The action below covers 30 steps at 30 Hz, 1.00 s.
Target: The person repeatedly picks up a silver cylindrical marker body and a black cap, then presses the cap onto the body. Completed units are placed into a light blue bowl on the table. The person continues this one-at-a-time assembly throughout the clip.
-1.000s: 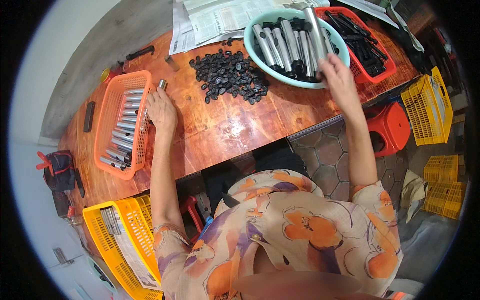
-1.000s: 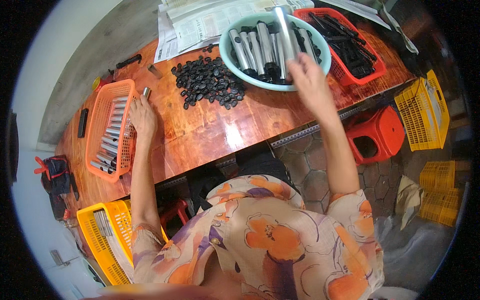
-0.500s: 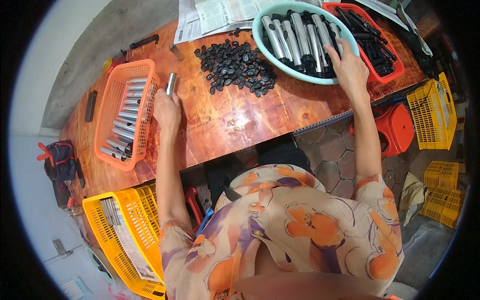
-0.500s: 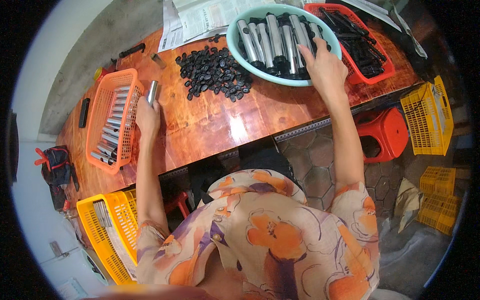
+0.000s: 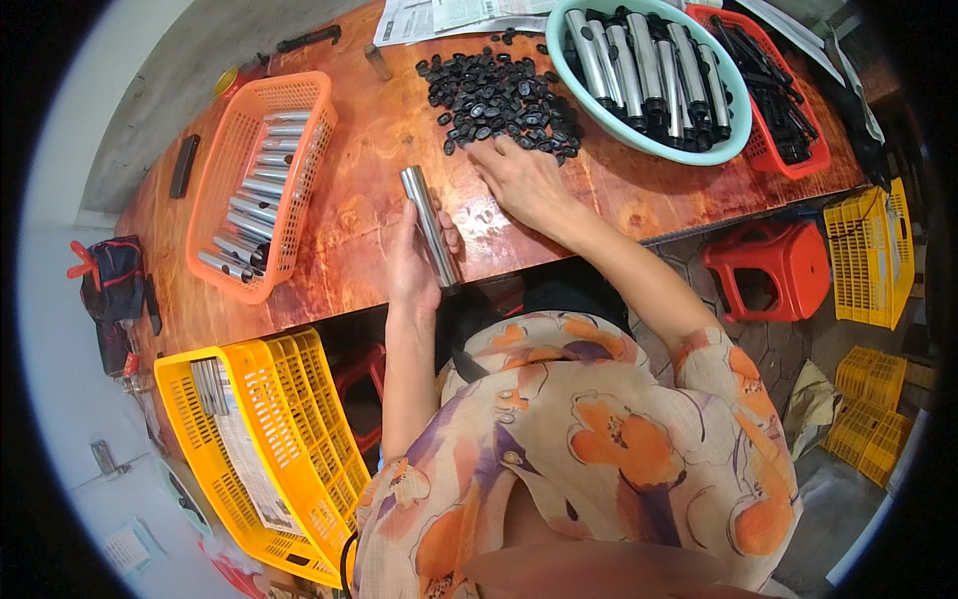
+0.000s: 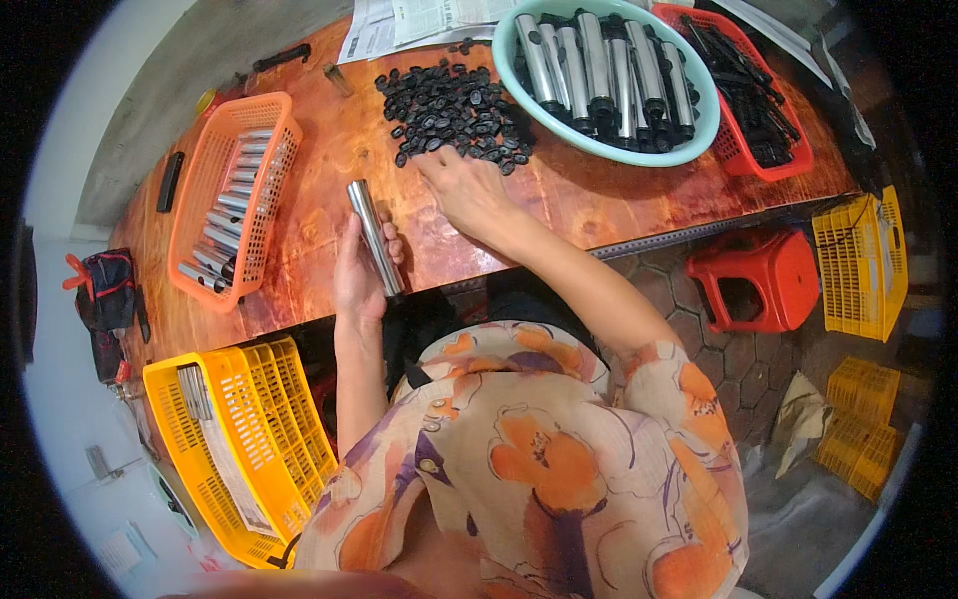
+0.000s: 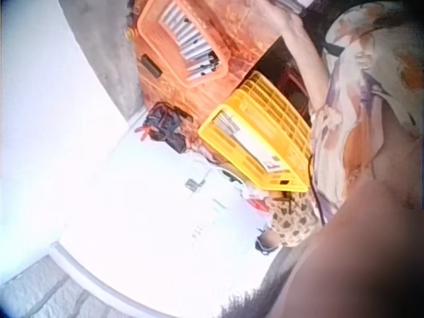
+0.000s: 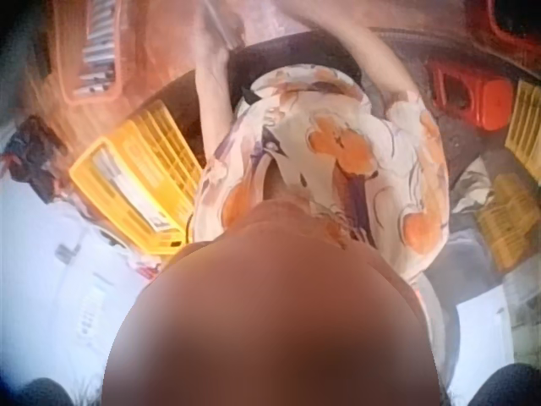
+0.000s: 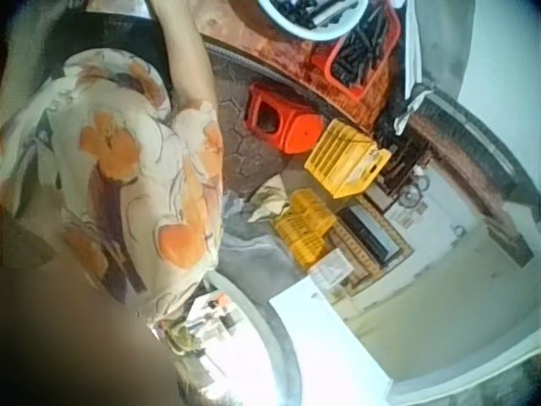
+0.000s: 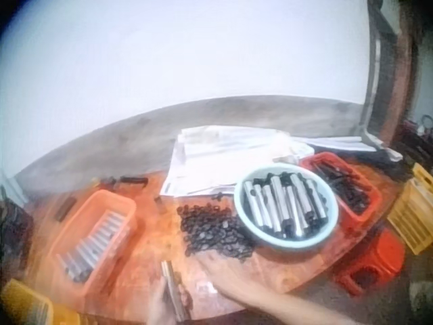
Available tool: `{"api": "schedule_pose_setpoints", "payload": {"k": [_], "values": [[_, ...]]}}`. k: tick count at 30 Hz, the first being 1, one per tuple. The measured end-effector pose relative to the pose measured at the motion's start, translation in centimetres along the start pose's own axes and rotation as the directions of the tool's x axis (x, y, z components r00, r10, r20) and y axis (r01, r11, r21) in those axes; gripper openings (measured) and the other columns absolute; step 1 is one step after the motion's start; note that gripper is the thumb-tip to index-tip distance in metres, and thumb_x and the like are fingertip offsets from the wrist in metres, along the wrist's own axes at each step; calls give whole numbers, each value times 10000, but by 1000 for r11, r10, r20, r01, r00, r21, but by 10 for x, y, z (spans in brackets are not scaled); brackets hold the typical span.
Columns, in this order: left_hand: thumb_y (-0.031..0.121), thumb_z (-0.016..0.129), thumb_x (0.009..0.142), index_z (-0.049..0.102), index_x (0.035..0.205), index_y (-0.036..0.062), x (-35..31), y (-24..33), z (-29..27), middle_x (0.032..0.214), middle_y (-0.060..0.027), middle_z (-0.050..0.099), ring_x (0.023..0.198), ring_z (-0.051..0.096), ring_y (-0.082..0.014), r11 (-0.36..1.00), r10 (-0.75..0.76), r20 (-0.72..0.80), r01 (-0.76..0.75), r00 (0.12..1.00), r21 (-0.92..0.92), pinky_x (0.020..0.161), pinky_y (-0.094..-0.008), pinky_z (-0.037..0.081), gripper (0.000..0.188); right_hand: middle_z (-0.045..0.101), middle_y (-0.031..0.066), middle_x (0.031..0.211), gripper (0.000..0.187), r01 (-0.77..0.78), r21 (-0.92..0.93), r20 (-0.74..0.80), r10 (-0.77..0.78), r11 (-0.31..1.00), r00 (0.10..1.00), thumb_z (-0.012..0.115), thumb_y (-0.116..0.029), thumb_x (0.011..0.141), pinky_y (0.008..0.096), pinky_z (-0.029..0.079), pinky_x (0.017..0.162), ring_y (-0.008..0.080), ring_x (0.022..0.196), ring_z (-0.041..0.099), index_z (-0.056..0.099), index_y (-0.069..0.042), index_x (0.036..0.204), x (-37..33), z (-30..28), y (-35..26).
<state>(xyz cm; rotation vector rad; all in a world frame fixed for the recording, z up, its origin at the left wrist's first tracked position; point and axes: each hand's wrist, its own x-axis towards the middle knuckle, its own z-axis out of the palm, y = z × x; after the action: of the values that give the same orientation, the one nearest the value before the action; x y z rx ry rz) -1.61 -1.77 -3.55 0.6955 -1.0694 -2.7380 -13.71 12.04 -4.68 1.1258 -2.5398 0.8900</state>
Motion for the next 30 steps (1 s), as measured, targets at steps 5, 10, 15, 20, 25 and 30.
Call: {"api": "schedule_pose_setpoints", "payload": {"k": [5, 10, 15, 20, 25, 30], "values": [[383, 380, 993, 506, 1073, 28, -10, -1, -17, 814, -72, 550, 649, 497, -164, 991, 18, 132, 0, 991, -137, 585, -267, 445, 385, 547, 128, 882, 202, 70, -84, -38, -73, 994, 997, 547, -162, 878, 431, 491, 532, 330, 677, 615, 575, -97, 1066, 4, 23, -2], [356, 345, 999, 466, 1194, -6, -6, -3, -22, 889, -67, 528, 735, 474, -161, 982, -16, 203, 54, 979, -183, 659, -265, 435, 429, 528, 125, 895, 246, 43, 121, -48, -38, 992, 998, 624, -103, 835, 394, 501, 591, 321, 738, 606, 578, -70, 1075, -24, 8, -8], [356, 372, 992, 470, 1192, 10, 2, -5, -29, 914, -72, 527, 779, 492, -171, 973, -38, 191, 81, 981, -217, 708, -288, 444, 412, 543, 125, 871, 246, -7, 102, -98, 17, 995, 995, 600, -135, 862, 410, 496, 568, 342, 695, 604, 582, -86, 1103, 2, 9, -10], [391, 398, 985, 493, 1128, 34, 1, -3, -28, 880, -69, 561, 773, 541, -170, 946, -56, 130, 94, 990, -310, 693, -314, 477, 396, 549, 125, 858, 206, 2, 27, -49, -1, 1000, 999, 601, -160, 862, 432, 496, 580, 355, 677, 598, 609, -81, 1052, 28, 32, 4], [344, 442, 980, 507, 1083, 46, 1, -5, -33, 943, -101, 592, 814, 577, -189, 971, -20, 94, 41, 995, -235, 701, -328, 508, 322, 536, 121, 862, 155, -2, 156, -65, 13, 988, 998, 612, -134, 847, 434, 490, 588, 376, 692, 587, 628, -83, 993, 18, 23, -8], [266, 424, 990, 492, 1161, 22, -1, -12, -17, 1005, -107, 594, 867, 574, -188, 989, 112, 47, -107, 993, -104, 744, -347, 503, 305, 674, 88, 738, 190, -474, 739, 303, 393, 478, 868, 618, -94, 846, 255, 493, 566, 101, 638, 611, 669, 33, 978, -3, 1, -49]]}}
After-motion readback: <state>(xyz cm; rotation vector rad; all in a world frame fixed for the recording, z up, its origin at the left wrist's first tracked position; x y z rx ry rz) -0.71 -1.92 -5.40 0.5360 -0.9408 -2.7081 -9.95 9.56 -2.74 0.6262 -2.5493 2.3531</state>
